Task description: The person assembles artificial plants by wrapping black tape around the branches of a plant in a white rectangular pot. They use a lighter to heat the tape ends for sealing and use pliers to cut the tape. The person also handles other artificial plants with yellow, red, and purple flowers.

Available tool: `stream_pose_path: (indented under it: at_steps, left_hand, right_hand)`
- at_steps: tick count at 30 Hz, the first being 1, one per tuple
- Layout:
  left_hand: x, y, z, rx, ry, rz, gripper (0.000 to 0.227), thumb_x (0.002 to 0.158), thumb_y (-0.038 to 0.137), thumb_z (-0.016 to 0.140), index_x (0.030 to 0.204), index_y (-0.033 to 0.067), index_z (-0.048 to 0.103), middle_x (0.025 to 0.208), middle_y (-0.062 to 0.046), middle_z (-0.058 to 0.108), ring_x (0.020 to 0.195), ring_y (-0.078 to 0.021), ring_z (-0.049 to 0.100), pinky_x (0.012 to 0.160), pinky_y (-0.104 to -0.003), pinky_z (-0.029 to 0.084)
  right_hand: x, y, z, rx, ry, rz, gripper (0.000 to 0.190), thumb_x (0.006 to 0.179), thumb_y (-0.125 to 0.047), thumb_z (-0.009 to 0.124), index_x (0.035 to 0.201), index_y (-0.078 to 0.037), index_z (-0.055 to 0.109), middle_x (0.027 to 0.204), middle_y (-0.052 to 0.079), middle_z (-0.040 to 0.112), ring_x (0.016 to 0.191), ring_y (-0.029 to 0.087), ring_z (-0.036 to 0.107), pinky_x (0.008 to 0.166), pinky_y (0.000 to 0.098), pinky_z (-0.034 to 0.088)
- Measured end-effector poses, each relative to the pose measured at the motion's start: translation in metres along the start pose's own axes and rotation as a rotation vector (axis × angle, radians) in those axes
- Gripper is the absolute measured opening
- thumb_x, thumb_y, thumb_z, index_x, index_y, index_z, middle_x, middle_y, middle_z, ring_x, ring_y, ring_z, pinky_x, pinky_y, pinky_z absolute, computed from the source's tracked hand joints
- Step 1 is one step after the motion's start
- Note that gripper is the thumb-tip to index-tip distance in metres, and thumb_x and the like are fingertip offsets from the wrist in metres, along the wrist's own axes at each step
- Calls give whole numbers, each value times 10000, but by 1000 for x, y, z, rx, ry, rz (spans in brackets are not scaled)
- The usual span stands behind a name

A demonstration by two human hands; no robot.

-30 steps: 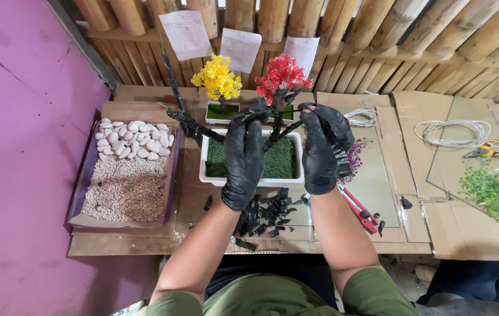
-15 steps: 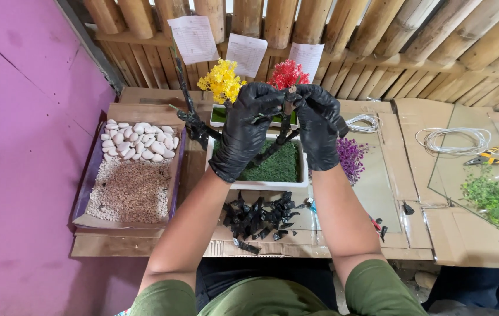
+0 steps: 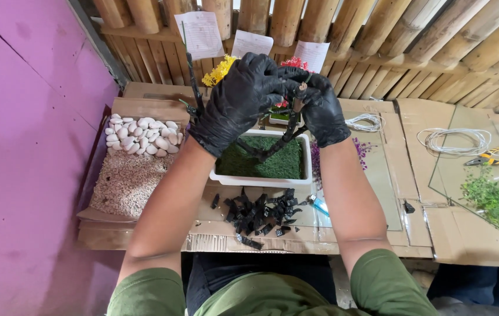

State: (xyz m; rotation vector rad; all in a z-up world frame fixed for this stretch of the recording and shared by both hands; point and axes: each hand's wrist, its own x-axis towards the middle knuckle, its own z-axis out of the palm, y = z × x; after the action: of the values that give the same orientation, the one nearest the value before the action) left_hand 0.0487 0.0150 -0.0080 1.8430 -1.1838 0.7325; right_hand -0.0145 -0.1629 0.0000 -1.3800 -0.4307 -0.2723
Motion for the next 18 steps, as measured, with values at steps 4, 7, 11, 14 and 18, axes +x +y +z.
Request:
stream_pose_path:
  at_steps: [4,7,11,14,18]
  left_hand:
    - [-6,12,-26,141,-74,-43,338,814,203,909,948,81,623,985,-119,576,843,-309,583,704,-461,502]
    - [-11,25,-40,68,-65,-145,340,859,95,877,1036,97,587,996,-87,565,841,-287,606,733,-468,530]
    - [-11,42,-62,214,-180,94,130,932,32,776,1048,-18,744,1026,-168,620,964,-368,606,842,-480,548]
    - [-16,50,-66,115,-175,71,83,992,85,698,975,12,733,982,-158,648,916,-357,620,834,-498,523]
    - [-35,37,-44,-153,-130,-182,114,1021,217,704,1058,110,712,989,-90,703,932,-300,694,856,-404,563]
  right_hand:
    - [6,17,-19,247,150,118,191,903,-52,742,1074,31,752,1089,163,769,1112,277,737,1063,363,610]
    - [-3,15,-22,249,195,-33,219,942,-100,728,1134,3,703,1140,155,731,1163,320,717,1058,408,606]
    - [-34,3,-17,223,241,-117,203,976,-98,731,1170,-50,695,1186,85,724,1086,190,703,881,311,613]
    - [-56,-5,-11,70,350,-155,204,974,-188,739,1173,-148,720,1185,11,733,1108,169,692,905,354,572]
    - [-77,-13,5,8,441,-179,245,950,-186,761,1175,-114,697,1143,40,724,1101,176,676,926,341,550]
